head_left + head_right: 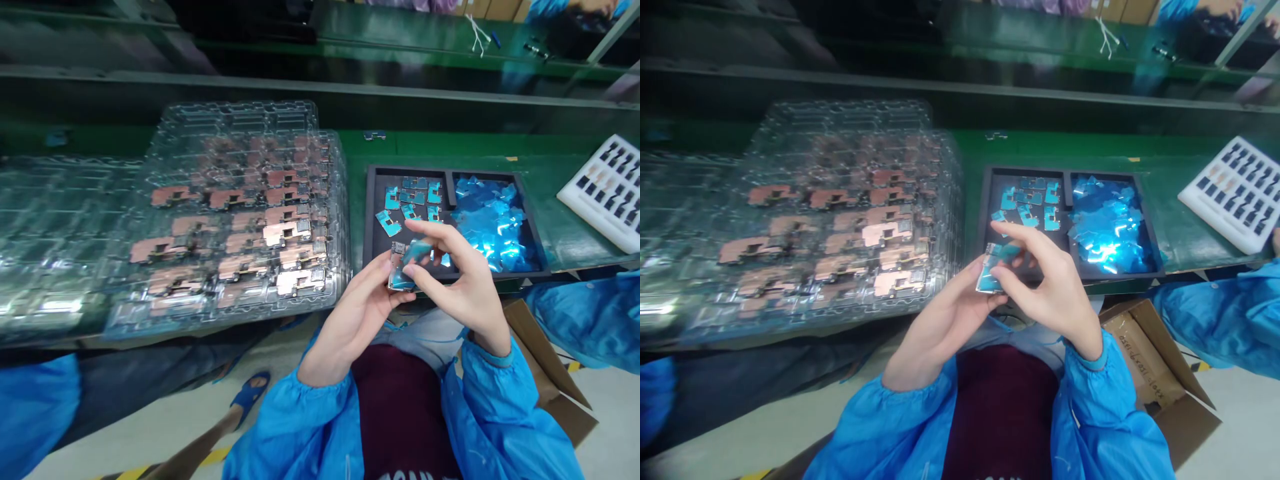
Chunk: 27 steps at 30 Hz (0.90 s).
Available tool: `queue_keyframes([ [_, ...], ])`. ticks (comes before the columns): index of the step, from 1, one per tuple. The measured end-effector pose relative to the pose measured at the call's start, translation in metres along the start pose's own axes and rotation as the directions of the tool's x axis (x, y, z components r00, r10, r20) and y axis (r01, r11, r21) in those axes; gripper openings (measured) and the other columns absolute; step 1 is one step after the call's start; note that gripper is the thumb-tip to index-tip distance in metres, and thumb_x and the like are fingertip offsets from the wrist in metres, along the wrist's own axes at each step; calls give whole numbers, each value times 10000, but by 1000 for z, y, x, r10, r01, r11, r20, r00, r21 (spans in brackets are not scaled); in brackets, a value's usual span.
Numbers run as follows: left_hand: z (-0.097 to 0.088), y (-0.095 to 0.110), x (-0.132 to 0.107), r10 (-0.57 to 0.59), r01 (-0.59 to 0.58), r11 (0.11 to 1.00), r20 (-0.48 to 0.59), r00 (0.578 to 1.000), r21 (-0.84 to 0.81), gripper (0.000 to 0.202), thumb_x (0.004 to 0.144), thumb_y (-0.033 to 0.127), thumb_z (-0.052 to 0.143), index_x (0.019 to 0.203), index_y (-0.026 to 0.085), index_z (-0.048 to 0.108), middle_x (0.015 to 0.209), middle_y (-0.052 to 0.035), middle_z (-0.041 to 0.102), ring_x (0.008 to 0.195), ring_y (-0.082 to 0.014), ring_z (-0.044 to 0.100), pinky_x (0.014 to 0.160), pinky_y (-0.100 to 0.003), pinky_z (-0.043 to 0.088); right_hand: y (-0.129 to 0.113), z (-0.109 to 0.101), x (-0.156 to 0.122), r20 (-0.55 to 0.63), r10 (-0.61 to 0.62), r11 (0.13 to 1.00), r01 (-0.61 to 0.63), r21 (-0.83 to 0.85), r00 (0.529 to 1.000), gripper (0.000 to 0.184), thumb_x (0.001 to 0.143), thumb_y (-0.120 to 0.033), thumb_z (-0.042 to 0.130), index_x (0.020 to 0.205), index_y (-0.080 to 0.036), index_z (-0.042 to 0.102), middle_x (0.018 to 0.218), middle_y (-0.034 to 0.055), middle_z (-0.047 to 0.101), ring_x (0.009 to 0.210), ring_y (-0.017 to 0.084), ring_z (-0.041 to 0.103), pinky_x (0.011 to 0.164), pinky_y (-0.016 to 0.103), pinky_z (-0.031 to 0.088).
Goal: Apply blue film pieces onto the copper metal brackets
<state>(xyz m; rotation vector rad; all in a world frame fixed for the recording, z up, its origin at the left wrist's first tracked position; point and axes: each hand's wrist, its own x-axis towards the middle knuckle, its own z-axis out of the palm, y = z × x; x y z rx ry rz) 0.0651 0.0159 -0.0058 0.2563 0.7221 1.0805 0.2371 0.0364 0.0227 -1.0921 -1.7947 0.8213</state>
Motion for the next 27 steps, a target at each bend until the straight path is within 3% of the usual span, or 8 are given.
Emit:
queue_keyframes([
  [8,1,0,1,2,-2,1000,3,1000,-14,94,925,234,880,986,183,830,1065,-45,821,839,-150,757,687,-222,672,0,0,0,-4,-52,997,52,-62,999,428,1020,-263,713,1445,-264,666,1162,51,753,938,190,707,804,335,657],
  [12,-1,0,1,0,0,1000,-3,1000,-6,111,939,248,868,1023,184,833,1028,-52,823,825,-153,765,707,-229,683,2,-1,-1,11,-79,994,79,-73,997,434,1031,-282,715,1460,-263,656,1297,76,747,1035,211,713,878,358,662],
  [21,2,3,-3,50,-49,991,-10,999,125,261,947,298,866,1179,181,833,1217,-86,815,961,-203,791,775,-258,688,4,1,-3,29,-107,991,109,-76,994,441,1059,-253,684,1495,-270,618,1152,52,763,991,209,711,870,375,643],
  [27,0,1,-5,114,-106,978,-37,993,178,289,925,343,896,1139,158,837,1223,-117,832,1077,-262,812,876,-319,701,7,7,-6,-8,-205,959,199,-203,979,416,1074,-204,652,1482,-284,625,1060,35,779,902,207,678,817,395,617],
])
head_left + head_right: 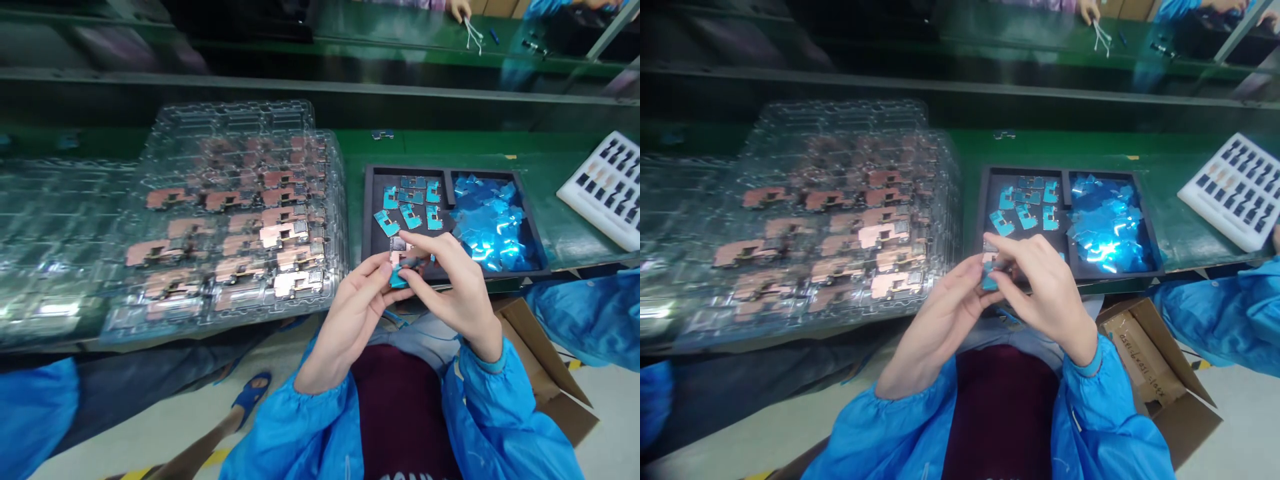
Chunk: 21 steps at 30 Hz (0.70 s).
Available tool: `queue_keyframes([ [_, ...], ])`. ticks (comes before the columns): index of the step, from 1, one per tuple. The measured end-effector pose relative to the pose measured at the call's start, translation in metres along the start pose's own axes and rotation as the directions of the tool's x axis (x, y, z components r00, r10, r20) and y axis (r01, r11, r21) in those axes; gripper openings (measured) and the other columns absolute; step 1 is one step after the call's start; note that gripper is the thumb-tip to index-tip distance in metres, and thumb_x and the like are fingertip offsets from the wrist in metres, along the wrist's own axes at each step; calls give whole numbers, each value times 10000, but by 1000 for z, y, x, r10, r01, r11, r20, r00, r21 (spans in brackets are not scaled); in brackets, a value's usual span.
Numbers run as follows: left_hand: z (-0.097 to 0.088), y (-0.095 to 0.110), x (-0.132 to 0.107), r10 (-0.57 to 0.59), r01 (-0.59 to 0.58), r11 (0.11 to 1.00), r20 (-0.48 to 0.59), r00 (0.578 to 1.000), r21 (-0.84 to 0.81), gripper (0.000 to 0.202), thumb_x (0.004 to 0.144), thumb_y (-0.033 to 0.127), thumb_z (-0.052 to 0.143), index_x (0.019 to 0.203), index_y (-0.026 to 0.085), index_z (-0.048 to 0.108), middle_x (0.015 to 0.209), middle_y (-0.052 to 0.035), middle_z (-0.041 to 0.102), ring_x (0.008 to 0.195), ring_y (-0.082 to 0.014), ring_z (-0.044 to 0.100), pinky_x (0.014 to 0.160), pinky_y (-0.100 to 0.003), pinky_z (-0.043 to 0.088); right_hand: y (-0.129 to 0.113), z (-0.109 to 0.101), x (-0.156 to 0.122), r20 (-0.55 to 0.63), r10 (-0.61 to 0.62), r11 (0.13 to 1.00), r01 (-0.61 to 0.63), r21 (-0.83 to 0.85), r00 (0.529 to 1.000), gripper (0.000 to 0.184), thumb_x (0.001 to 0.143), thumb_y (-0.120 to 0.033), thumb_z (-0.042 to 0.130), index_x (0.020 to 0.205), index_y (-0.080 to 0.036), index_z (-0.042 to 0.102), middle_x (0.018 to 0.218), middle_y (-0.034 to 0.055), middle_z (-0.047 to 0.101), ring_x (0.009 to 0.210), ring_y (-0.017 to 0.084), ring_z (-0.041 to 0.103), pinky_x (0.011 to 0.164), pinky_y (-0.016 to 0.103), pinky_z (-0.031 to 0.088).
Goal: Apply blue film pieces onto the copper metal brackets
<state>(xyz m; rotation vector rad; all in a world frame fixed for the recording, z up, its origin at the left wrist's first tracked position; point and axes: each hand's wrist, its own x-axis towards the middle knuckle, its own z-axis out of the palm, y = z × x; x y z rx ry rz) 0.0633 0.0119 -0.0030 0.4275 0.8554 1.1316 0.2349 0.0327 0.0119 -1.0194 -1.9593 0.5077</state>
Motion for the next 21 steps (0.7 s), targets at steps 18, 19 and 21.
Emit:
queue_keyframes([
  [18,13,-14,-11,349,-328,936,-234,907,127,405,855,171,929,1233,232,797,1235,-87,853,1257,-302,785,1069,-368,640,-10,49,-26,-311,378,905,-277,323,872,121,1001,-221,770,1122,-233,767,1012,39,774,860,161,748,700,272,630],
  [19,15,-15,-12,363,-339,931,-244,899,137,388,855,160,927,1216,233,802,1236,-83,853,1271,-300,779,1091,-366,628,-11,53,-25,-341,379,903,-264,339,860,102,1004,-211,767,1103,-232,774,1011,40,784,868,162,757,713,272,637],
  [21,18,-16,-14,376,-349,926,-255,891,147,387,834,124,935,1185,231,814,1226,-76,856,1267,-301,783,1113,-365,619,-14,59,-24,-406,368,909,-233,345,837,72,1013,-196,747,1067,-227,784,1013,52,799,899,175,770,742,286,648],
])
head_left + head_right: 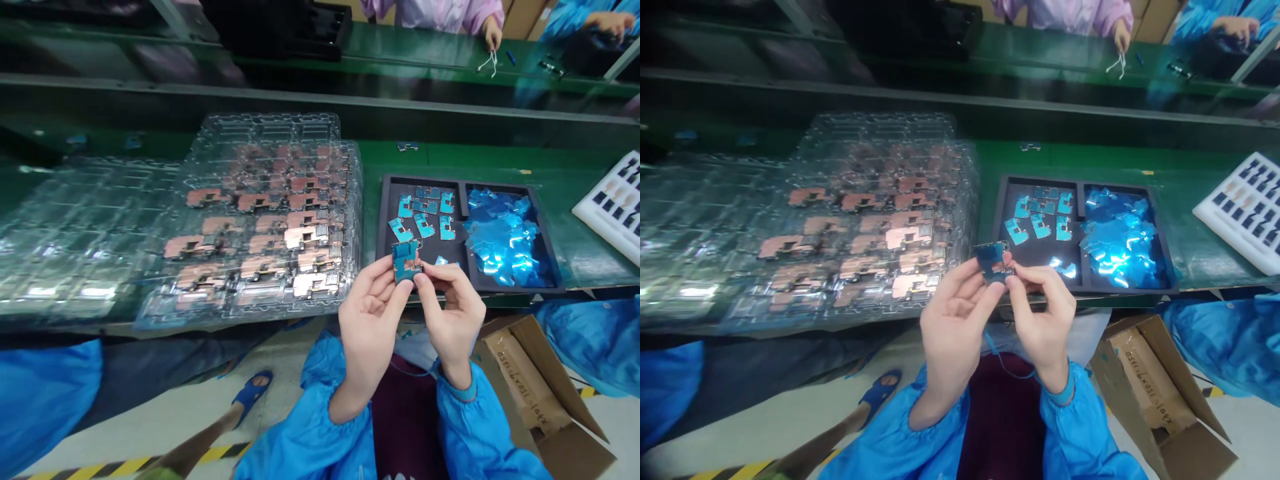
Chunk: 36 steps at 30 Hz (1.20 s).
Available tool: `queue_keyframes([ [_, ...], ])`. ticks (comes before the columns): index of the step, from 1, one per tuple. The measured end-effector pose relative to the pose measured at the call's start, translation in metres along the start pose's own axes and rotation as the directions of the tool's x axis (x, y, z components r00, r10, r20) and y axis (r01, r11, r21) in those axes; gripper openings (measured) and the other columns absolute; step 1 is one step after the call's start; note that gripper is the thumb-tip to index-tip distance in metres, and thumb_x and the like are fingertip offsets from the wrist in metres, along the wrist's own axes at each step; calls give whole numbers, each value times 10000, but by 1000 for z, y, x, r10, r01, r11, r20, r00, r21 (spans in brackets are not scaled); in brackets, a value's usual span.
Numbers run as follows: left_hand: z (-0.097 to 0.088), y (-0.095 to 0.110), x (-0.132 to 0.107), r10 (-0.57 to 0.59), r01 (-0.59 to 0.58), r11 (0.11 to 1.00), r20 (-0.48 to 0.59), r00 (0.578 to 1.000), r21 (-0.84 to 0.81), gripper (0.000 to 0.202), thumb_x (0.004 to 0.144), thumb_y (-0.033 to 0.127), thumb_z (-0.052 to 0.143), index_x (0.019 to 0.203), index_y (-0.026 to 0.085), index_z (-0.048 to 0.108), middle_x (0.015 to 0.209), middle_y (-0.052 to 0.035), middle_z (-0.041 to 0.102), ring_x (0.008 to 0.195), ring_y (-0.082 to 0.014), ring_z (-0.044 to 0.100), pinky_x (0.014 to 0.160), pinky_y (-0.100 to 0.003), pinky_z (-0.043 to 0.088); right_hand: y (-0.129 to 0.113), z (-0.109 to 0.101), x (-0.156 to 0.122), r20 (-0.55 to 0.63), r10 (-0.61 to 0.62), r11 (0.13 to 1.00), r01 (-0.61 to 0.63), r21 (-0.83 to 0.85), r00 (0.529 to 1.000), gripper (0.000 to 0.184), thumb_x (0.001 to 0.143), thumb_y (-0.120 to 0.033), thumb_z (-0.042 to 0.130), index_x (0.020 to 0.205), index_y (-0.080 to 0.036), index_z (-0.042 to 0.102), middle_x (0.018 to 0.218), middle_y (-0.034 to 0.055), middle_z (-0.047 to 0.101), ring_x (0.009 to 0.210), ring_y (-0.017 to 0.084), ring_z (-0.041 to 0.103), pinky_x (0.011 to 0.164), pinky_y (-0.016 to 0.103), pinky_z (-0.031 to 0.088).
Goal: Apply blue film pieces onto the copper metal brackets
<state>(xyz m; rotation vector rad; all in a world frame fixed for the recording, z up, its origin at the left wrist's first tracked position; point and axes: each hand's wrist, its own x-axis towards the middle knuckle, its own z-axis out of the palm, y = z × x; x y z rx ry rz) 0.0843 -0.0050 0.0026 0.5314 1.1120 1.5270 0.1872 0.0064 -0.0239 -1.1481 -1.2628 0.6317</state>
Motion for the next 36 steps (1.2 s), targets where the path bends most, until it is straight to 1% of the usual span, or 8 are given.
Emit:
queue_keyframes([
  [2,1,2,-2,16,-16,1000,-10,1000,24,390,819,106,941,1173,223,824,1216,-74,861,1231,-301,801,1107,-367,630,0,3,-1,-32,-15,1000,16,7,999,82,1033,-199,713,1057,-220,788,1007,65,807,916,191,779,761,308,661],
  [6,-3,4,-4,109,-105,986,-25,994,133,381,843,159,925,1212,181,832,1197,-98,868,1127,-305,841,1033,-372,686,-1,4,-3,35,30,999,-31,31,999,94,1019,-243,757,1101,-220,797,1034,69,807,902,189,785,751,308,673],
  [11,-8,6,-8,190,-183,946,2,982,268,316,927,171,823,1243,172,845,1223,-87,860,1132,-278,841,1011,-333,700,-1,7,-6,13,58,995,-59,82,998,42,1028,-230,753,1043,-229,792,995,58,789,902,187,769,740,309,670],
  [18,-12,7,-6,229,-211,929,-27,973,304,301,934,176,812,1231,173,860,1193,-87,865,1072,-274,857,961,-321,718,1,10,-10,56,21,999,-23,25,998,86,993,-212,796,1079,-222,791,1024,59,790,902,183,769,737,303,677],
  [24,-18,7,-4,211,-199,938,-13,977,285,307,944,179,806,1244,208,864,1172,-59,873,1046,-262,862,963,-330,719,-2,1,-1,131,-85,990,99,-105,988,122,1036,-186,715,1120,-224,795,1043,66,807,913,193,776,751,317,687],
  [28,-24,4,-3,170,-179,928,57,984,327,328,951,169,797,1266,233,862,1197,-52,868,1057,-260,860,986,-323,708,-12,-7,16,114,-205,949,226,-220,972,481,980,-212,802,1446,-261,696,1257,97,757,972,198,749,708,309,677],
  [32,-27,5,-2,41,-83,943,135,990,321,329,925,178,828,1248,226,869,1171,-66,874,1040,-266,862,974,-319,708,-15,-9,26,208,-317,906,360,-220,925,371,1000,-163,770,1354,-276,753,1226,84,771,1088,232,758,845,379,693],
  [36,-30,12,0,-141,106,981,223,965,165,350,900,284,895,1243,220,867,1222,-99,862,1090,-307,850,929,-349,726,-9,-7,26,142,-418,854,441,-275,897,341,982,-140,787,1293,-280,776,1208,86,774,1105,255,757,918,449,683],
])
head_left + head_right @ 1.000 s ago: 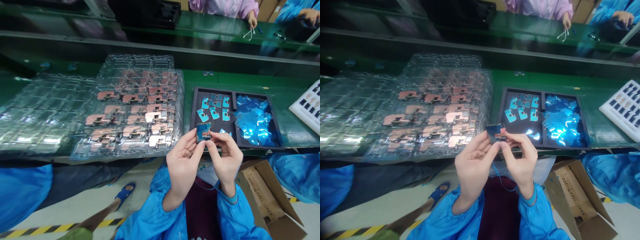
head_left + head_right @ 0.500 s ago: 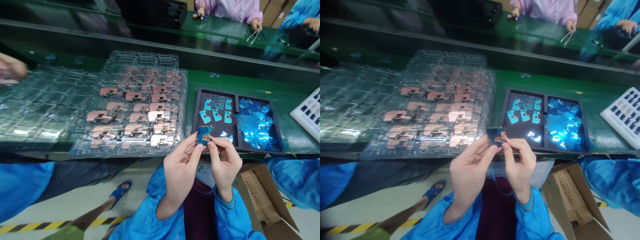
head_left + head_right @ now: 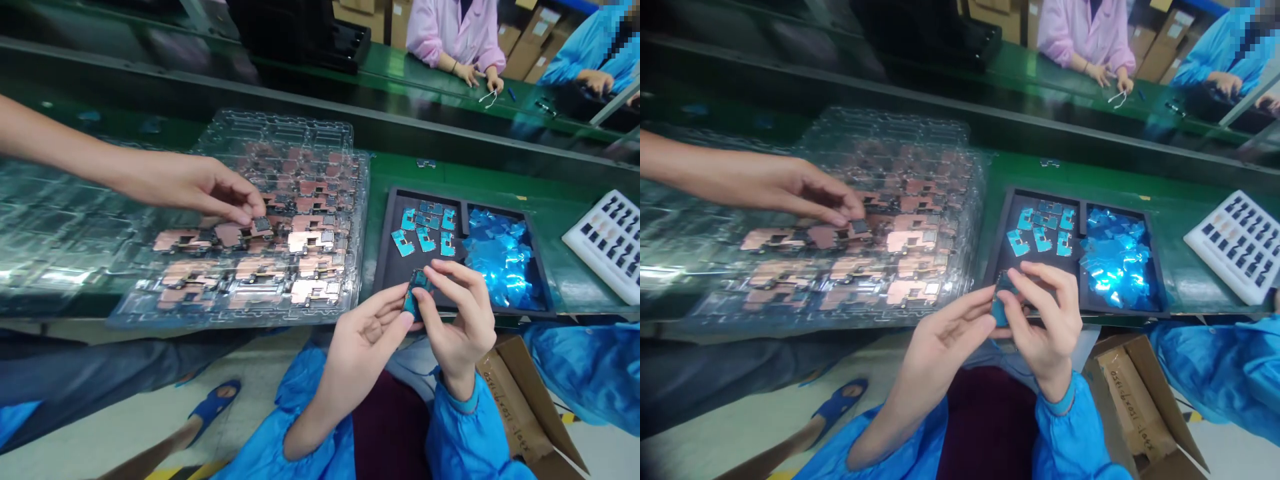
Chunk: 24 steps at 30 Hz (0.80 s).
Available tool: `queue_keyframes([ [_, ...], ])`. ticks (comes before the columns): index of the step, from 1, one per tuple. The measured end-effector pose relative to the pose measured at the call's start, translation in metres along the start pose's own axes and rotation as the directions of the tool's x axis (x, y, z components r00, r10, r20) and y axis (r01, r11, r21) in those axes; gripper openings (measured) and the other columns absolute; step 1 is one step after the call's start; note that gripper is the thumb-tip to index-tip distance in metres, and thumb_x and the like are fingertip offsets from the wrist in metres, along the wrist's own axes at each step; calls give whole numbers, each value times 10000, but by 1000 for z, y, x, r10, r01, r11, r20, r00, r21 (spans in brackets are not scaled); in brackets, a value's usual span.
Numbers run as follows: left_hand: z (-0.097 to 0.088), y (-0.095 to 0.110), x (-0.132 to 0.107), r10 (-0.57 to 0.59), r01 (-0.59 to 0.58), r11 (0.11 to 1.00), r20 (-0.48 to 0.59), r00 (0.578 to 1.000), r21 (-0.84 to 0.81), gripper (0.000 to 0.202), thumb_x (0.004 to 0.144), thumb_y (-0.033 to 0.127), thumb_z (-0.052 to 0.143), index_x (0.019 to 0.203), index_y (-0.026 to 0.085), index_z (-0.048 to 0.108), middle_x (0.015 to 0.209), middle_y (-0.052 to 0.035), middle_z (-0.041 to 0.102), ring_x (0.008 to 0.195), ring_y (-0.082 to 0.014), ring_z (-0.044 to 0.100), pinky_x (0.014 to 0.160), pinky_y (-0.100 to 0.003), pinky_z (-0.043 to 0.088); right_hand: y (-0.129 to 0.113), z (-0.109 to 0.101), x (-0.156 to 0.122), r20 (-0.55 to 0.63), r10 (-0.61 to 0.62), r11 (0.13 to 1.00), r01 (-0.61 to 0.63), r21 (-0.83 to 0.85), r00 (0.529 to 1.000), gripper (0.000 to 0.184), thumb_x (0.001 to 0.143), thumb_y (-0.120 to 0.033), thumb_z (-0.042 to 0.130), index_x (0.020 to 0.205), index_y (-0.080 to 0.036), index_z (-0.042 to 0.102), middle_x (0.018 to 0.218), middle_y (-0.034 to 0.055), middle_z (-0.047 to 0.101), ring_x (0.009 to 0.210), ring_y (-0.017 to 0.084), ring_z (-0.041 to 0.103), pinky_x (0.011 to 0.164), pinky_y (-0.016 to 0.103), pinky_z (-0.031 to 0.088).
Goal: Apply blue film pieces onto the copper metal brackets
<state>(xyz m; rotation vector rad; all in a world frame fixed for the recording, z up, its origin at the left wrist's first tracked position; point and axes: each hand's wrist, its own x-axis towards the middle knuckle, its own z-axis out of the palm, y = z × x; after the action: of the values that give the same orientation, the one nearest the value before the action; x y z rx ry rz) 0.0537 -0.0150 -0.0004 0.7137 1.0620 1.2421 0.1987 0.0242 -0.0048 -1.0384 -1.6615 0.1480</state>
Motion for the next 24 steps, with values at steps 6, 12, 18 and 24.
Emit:
queue_keyframes([
  [6,-4,9,2,-142,186,953,188,972,-240,370,905,342,918,1259,249,867,1347,-124,818,1191,-359,812,974,-449,720,6,2,-2,-103,-114,992,108,-58,988,242,945,-95,810,1093,-284,776,1059,36,769,1008,232,761,867,437,674],
  [12,-8,14,5,-191,268,908,252,949,-322,298,928,315,896,1221,264,879,1403,-108,796,1291,-328,767,985,-354,696,3,-5,-9,-46,-219,976,218,-17,975,211,1004,-47,725,1099,-235,717,1068,26,843,1030,199,803,866,383,702],
  [18,-10,18,6,-205,300,884,281,938,-359,328,947,303,865,1261,212,845,1398,-134,796,1313,-310,749,1006,-326,656,-1,-21,-22,68,-267,963,268,-9,961,258,1009,-47,728,1176,-244,713,1123,7,860,1090,187,812,844,345,722],
  [24,-8,21,5,-204,295,867,255,945,-402,289,937,277,856,1217,207,838,1203,-102,851,1109,-254,811,972,-313,651,-5,-30,-26,160,-277,954,290,-70,948,436,938,-22,794,1287,-279,756,1086,-9,861,1019,206,816,844,359,738],
])
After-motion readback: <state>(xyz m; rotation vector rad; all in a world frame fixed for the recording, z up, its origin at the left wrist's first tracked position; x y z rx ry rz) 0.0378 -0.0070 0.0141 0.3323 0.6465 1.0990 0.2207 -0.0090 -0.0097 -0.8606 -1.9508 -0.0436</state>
